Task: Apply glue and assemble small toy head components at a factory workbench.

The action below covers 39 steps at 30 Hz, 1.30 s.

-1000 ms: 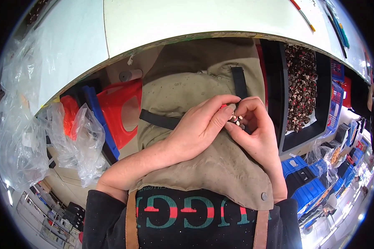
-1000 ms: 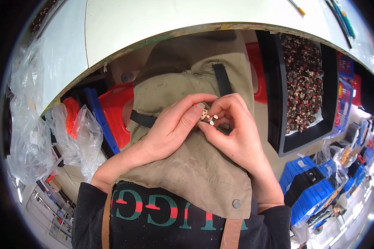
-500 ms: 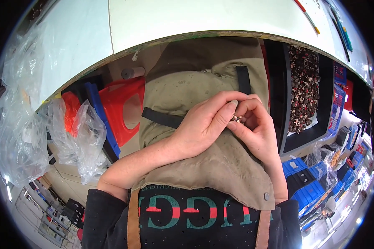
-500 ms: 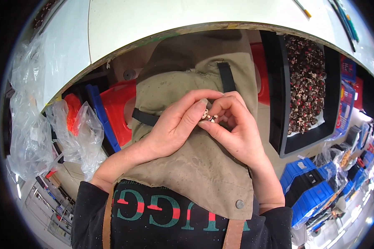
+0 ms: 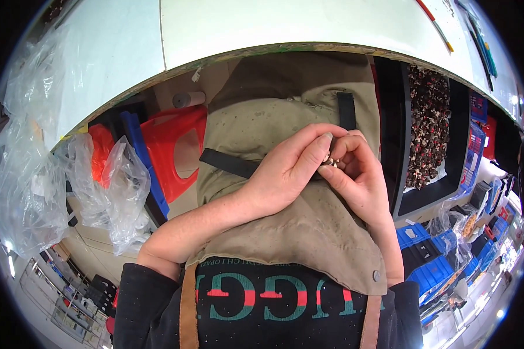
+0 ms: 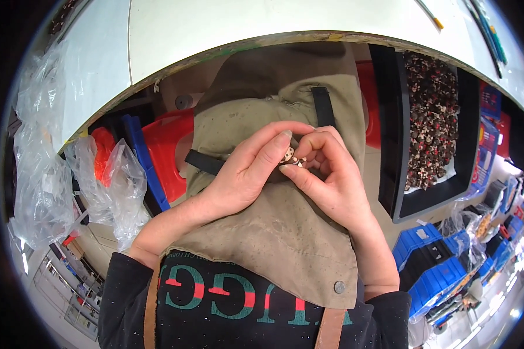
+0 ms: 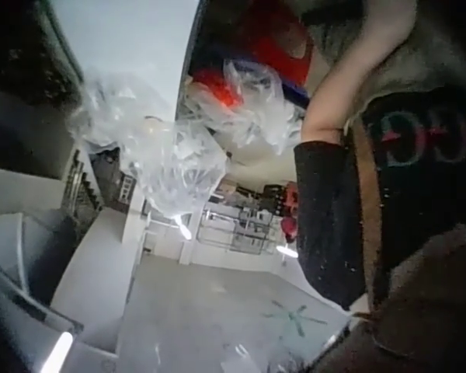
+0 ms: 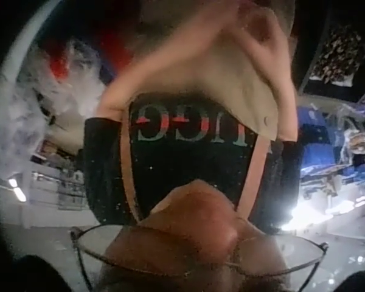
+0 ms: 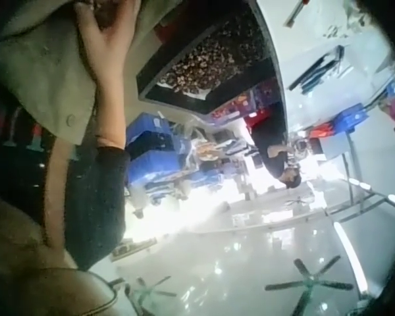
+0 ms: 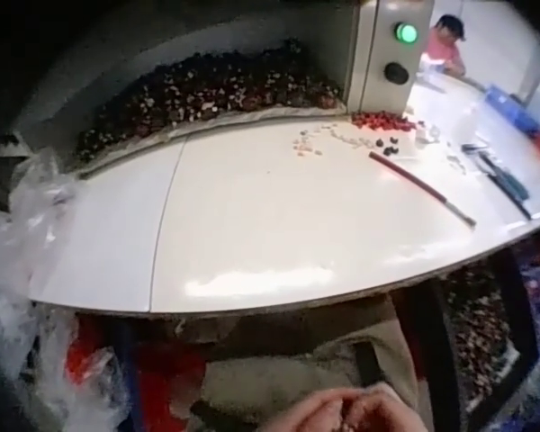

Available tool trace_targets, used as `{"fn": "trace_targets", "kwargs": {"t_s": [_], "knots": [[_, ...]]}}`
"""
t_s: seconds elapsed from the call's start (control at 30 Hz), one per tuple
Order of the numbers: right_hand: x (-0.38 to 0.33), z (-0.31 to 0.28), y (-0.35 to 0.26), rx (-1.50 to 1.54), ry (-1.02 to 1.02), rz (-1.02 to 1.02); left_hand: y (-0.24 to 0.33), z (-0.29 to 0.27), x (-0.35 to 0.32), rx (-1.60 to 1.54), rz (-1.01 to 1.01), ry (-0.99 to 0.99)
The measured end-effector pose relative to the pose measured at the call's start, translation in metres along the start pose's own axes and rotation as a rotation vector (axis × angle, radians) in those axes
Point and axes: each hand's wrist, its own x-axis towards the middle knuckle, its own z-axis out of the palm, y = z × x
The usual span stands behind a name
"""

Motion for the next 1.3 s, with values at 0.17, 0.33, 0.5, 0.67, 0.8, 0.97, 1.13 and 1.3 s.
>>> {"fn": "trace_targets", "kwargs": {"t_s": [0.17,0.33,0.5,0.67,0.8,0.97,1.13,1.3], "knots": [[-0.002,0.006,-0.013,-0.134,0.066,0.014,0.002,0.0,-0.001,0.15,-0.022,0.037],[-0.005,0.01,-0.016,-0.27,0.037,-0.026,-0.005,0.0,-0.004,0.134,-0.014,0.052],[-0.001,0.008,-0.014,-0.314,-0.031,0.015,-0.005,-0.003,-0.005,0.086,-0.025,0.041],[-0.001,0.009,-0.013,-0.379,-0.08,-0.033,-0.006,-0.007,-0.003,0.015,-0.035,0.001],[0.0,0.011,-0.013,-0.415,-0.074,-0.029,-0.009,-0.011,-0.001,-0.031,-0.051,-0.018],[-0.002,0.014,-0.012,-0.41,-0.06,-0.038,-0.013,-0.013,-0.001,-0.072,-0.07,-0.044],[-0.006,0.013,-0.009,-0.46,-0.048,-0.066,-0.015,-0.013,-0.001,-0.08,-0.106,-0.05],[-0.006,0.015,-0.008,-0.401,-0.01,-0.056,-0.008,-0.011,-0.001,-0.09,-0.116,-0.024]]}}
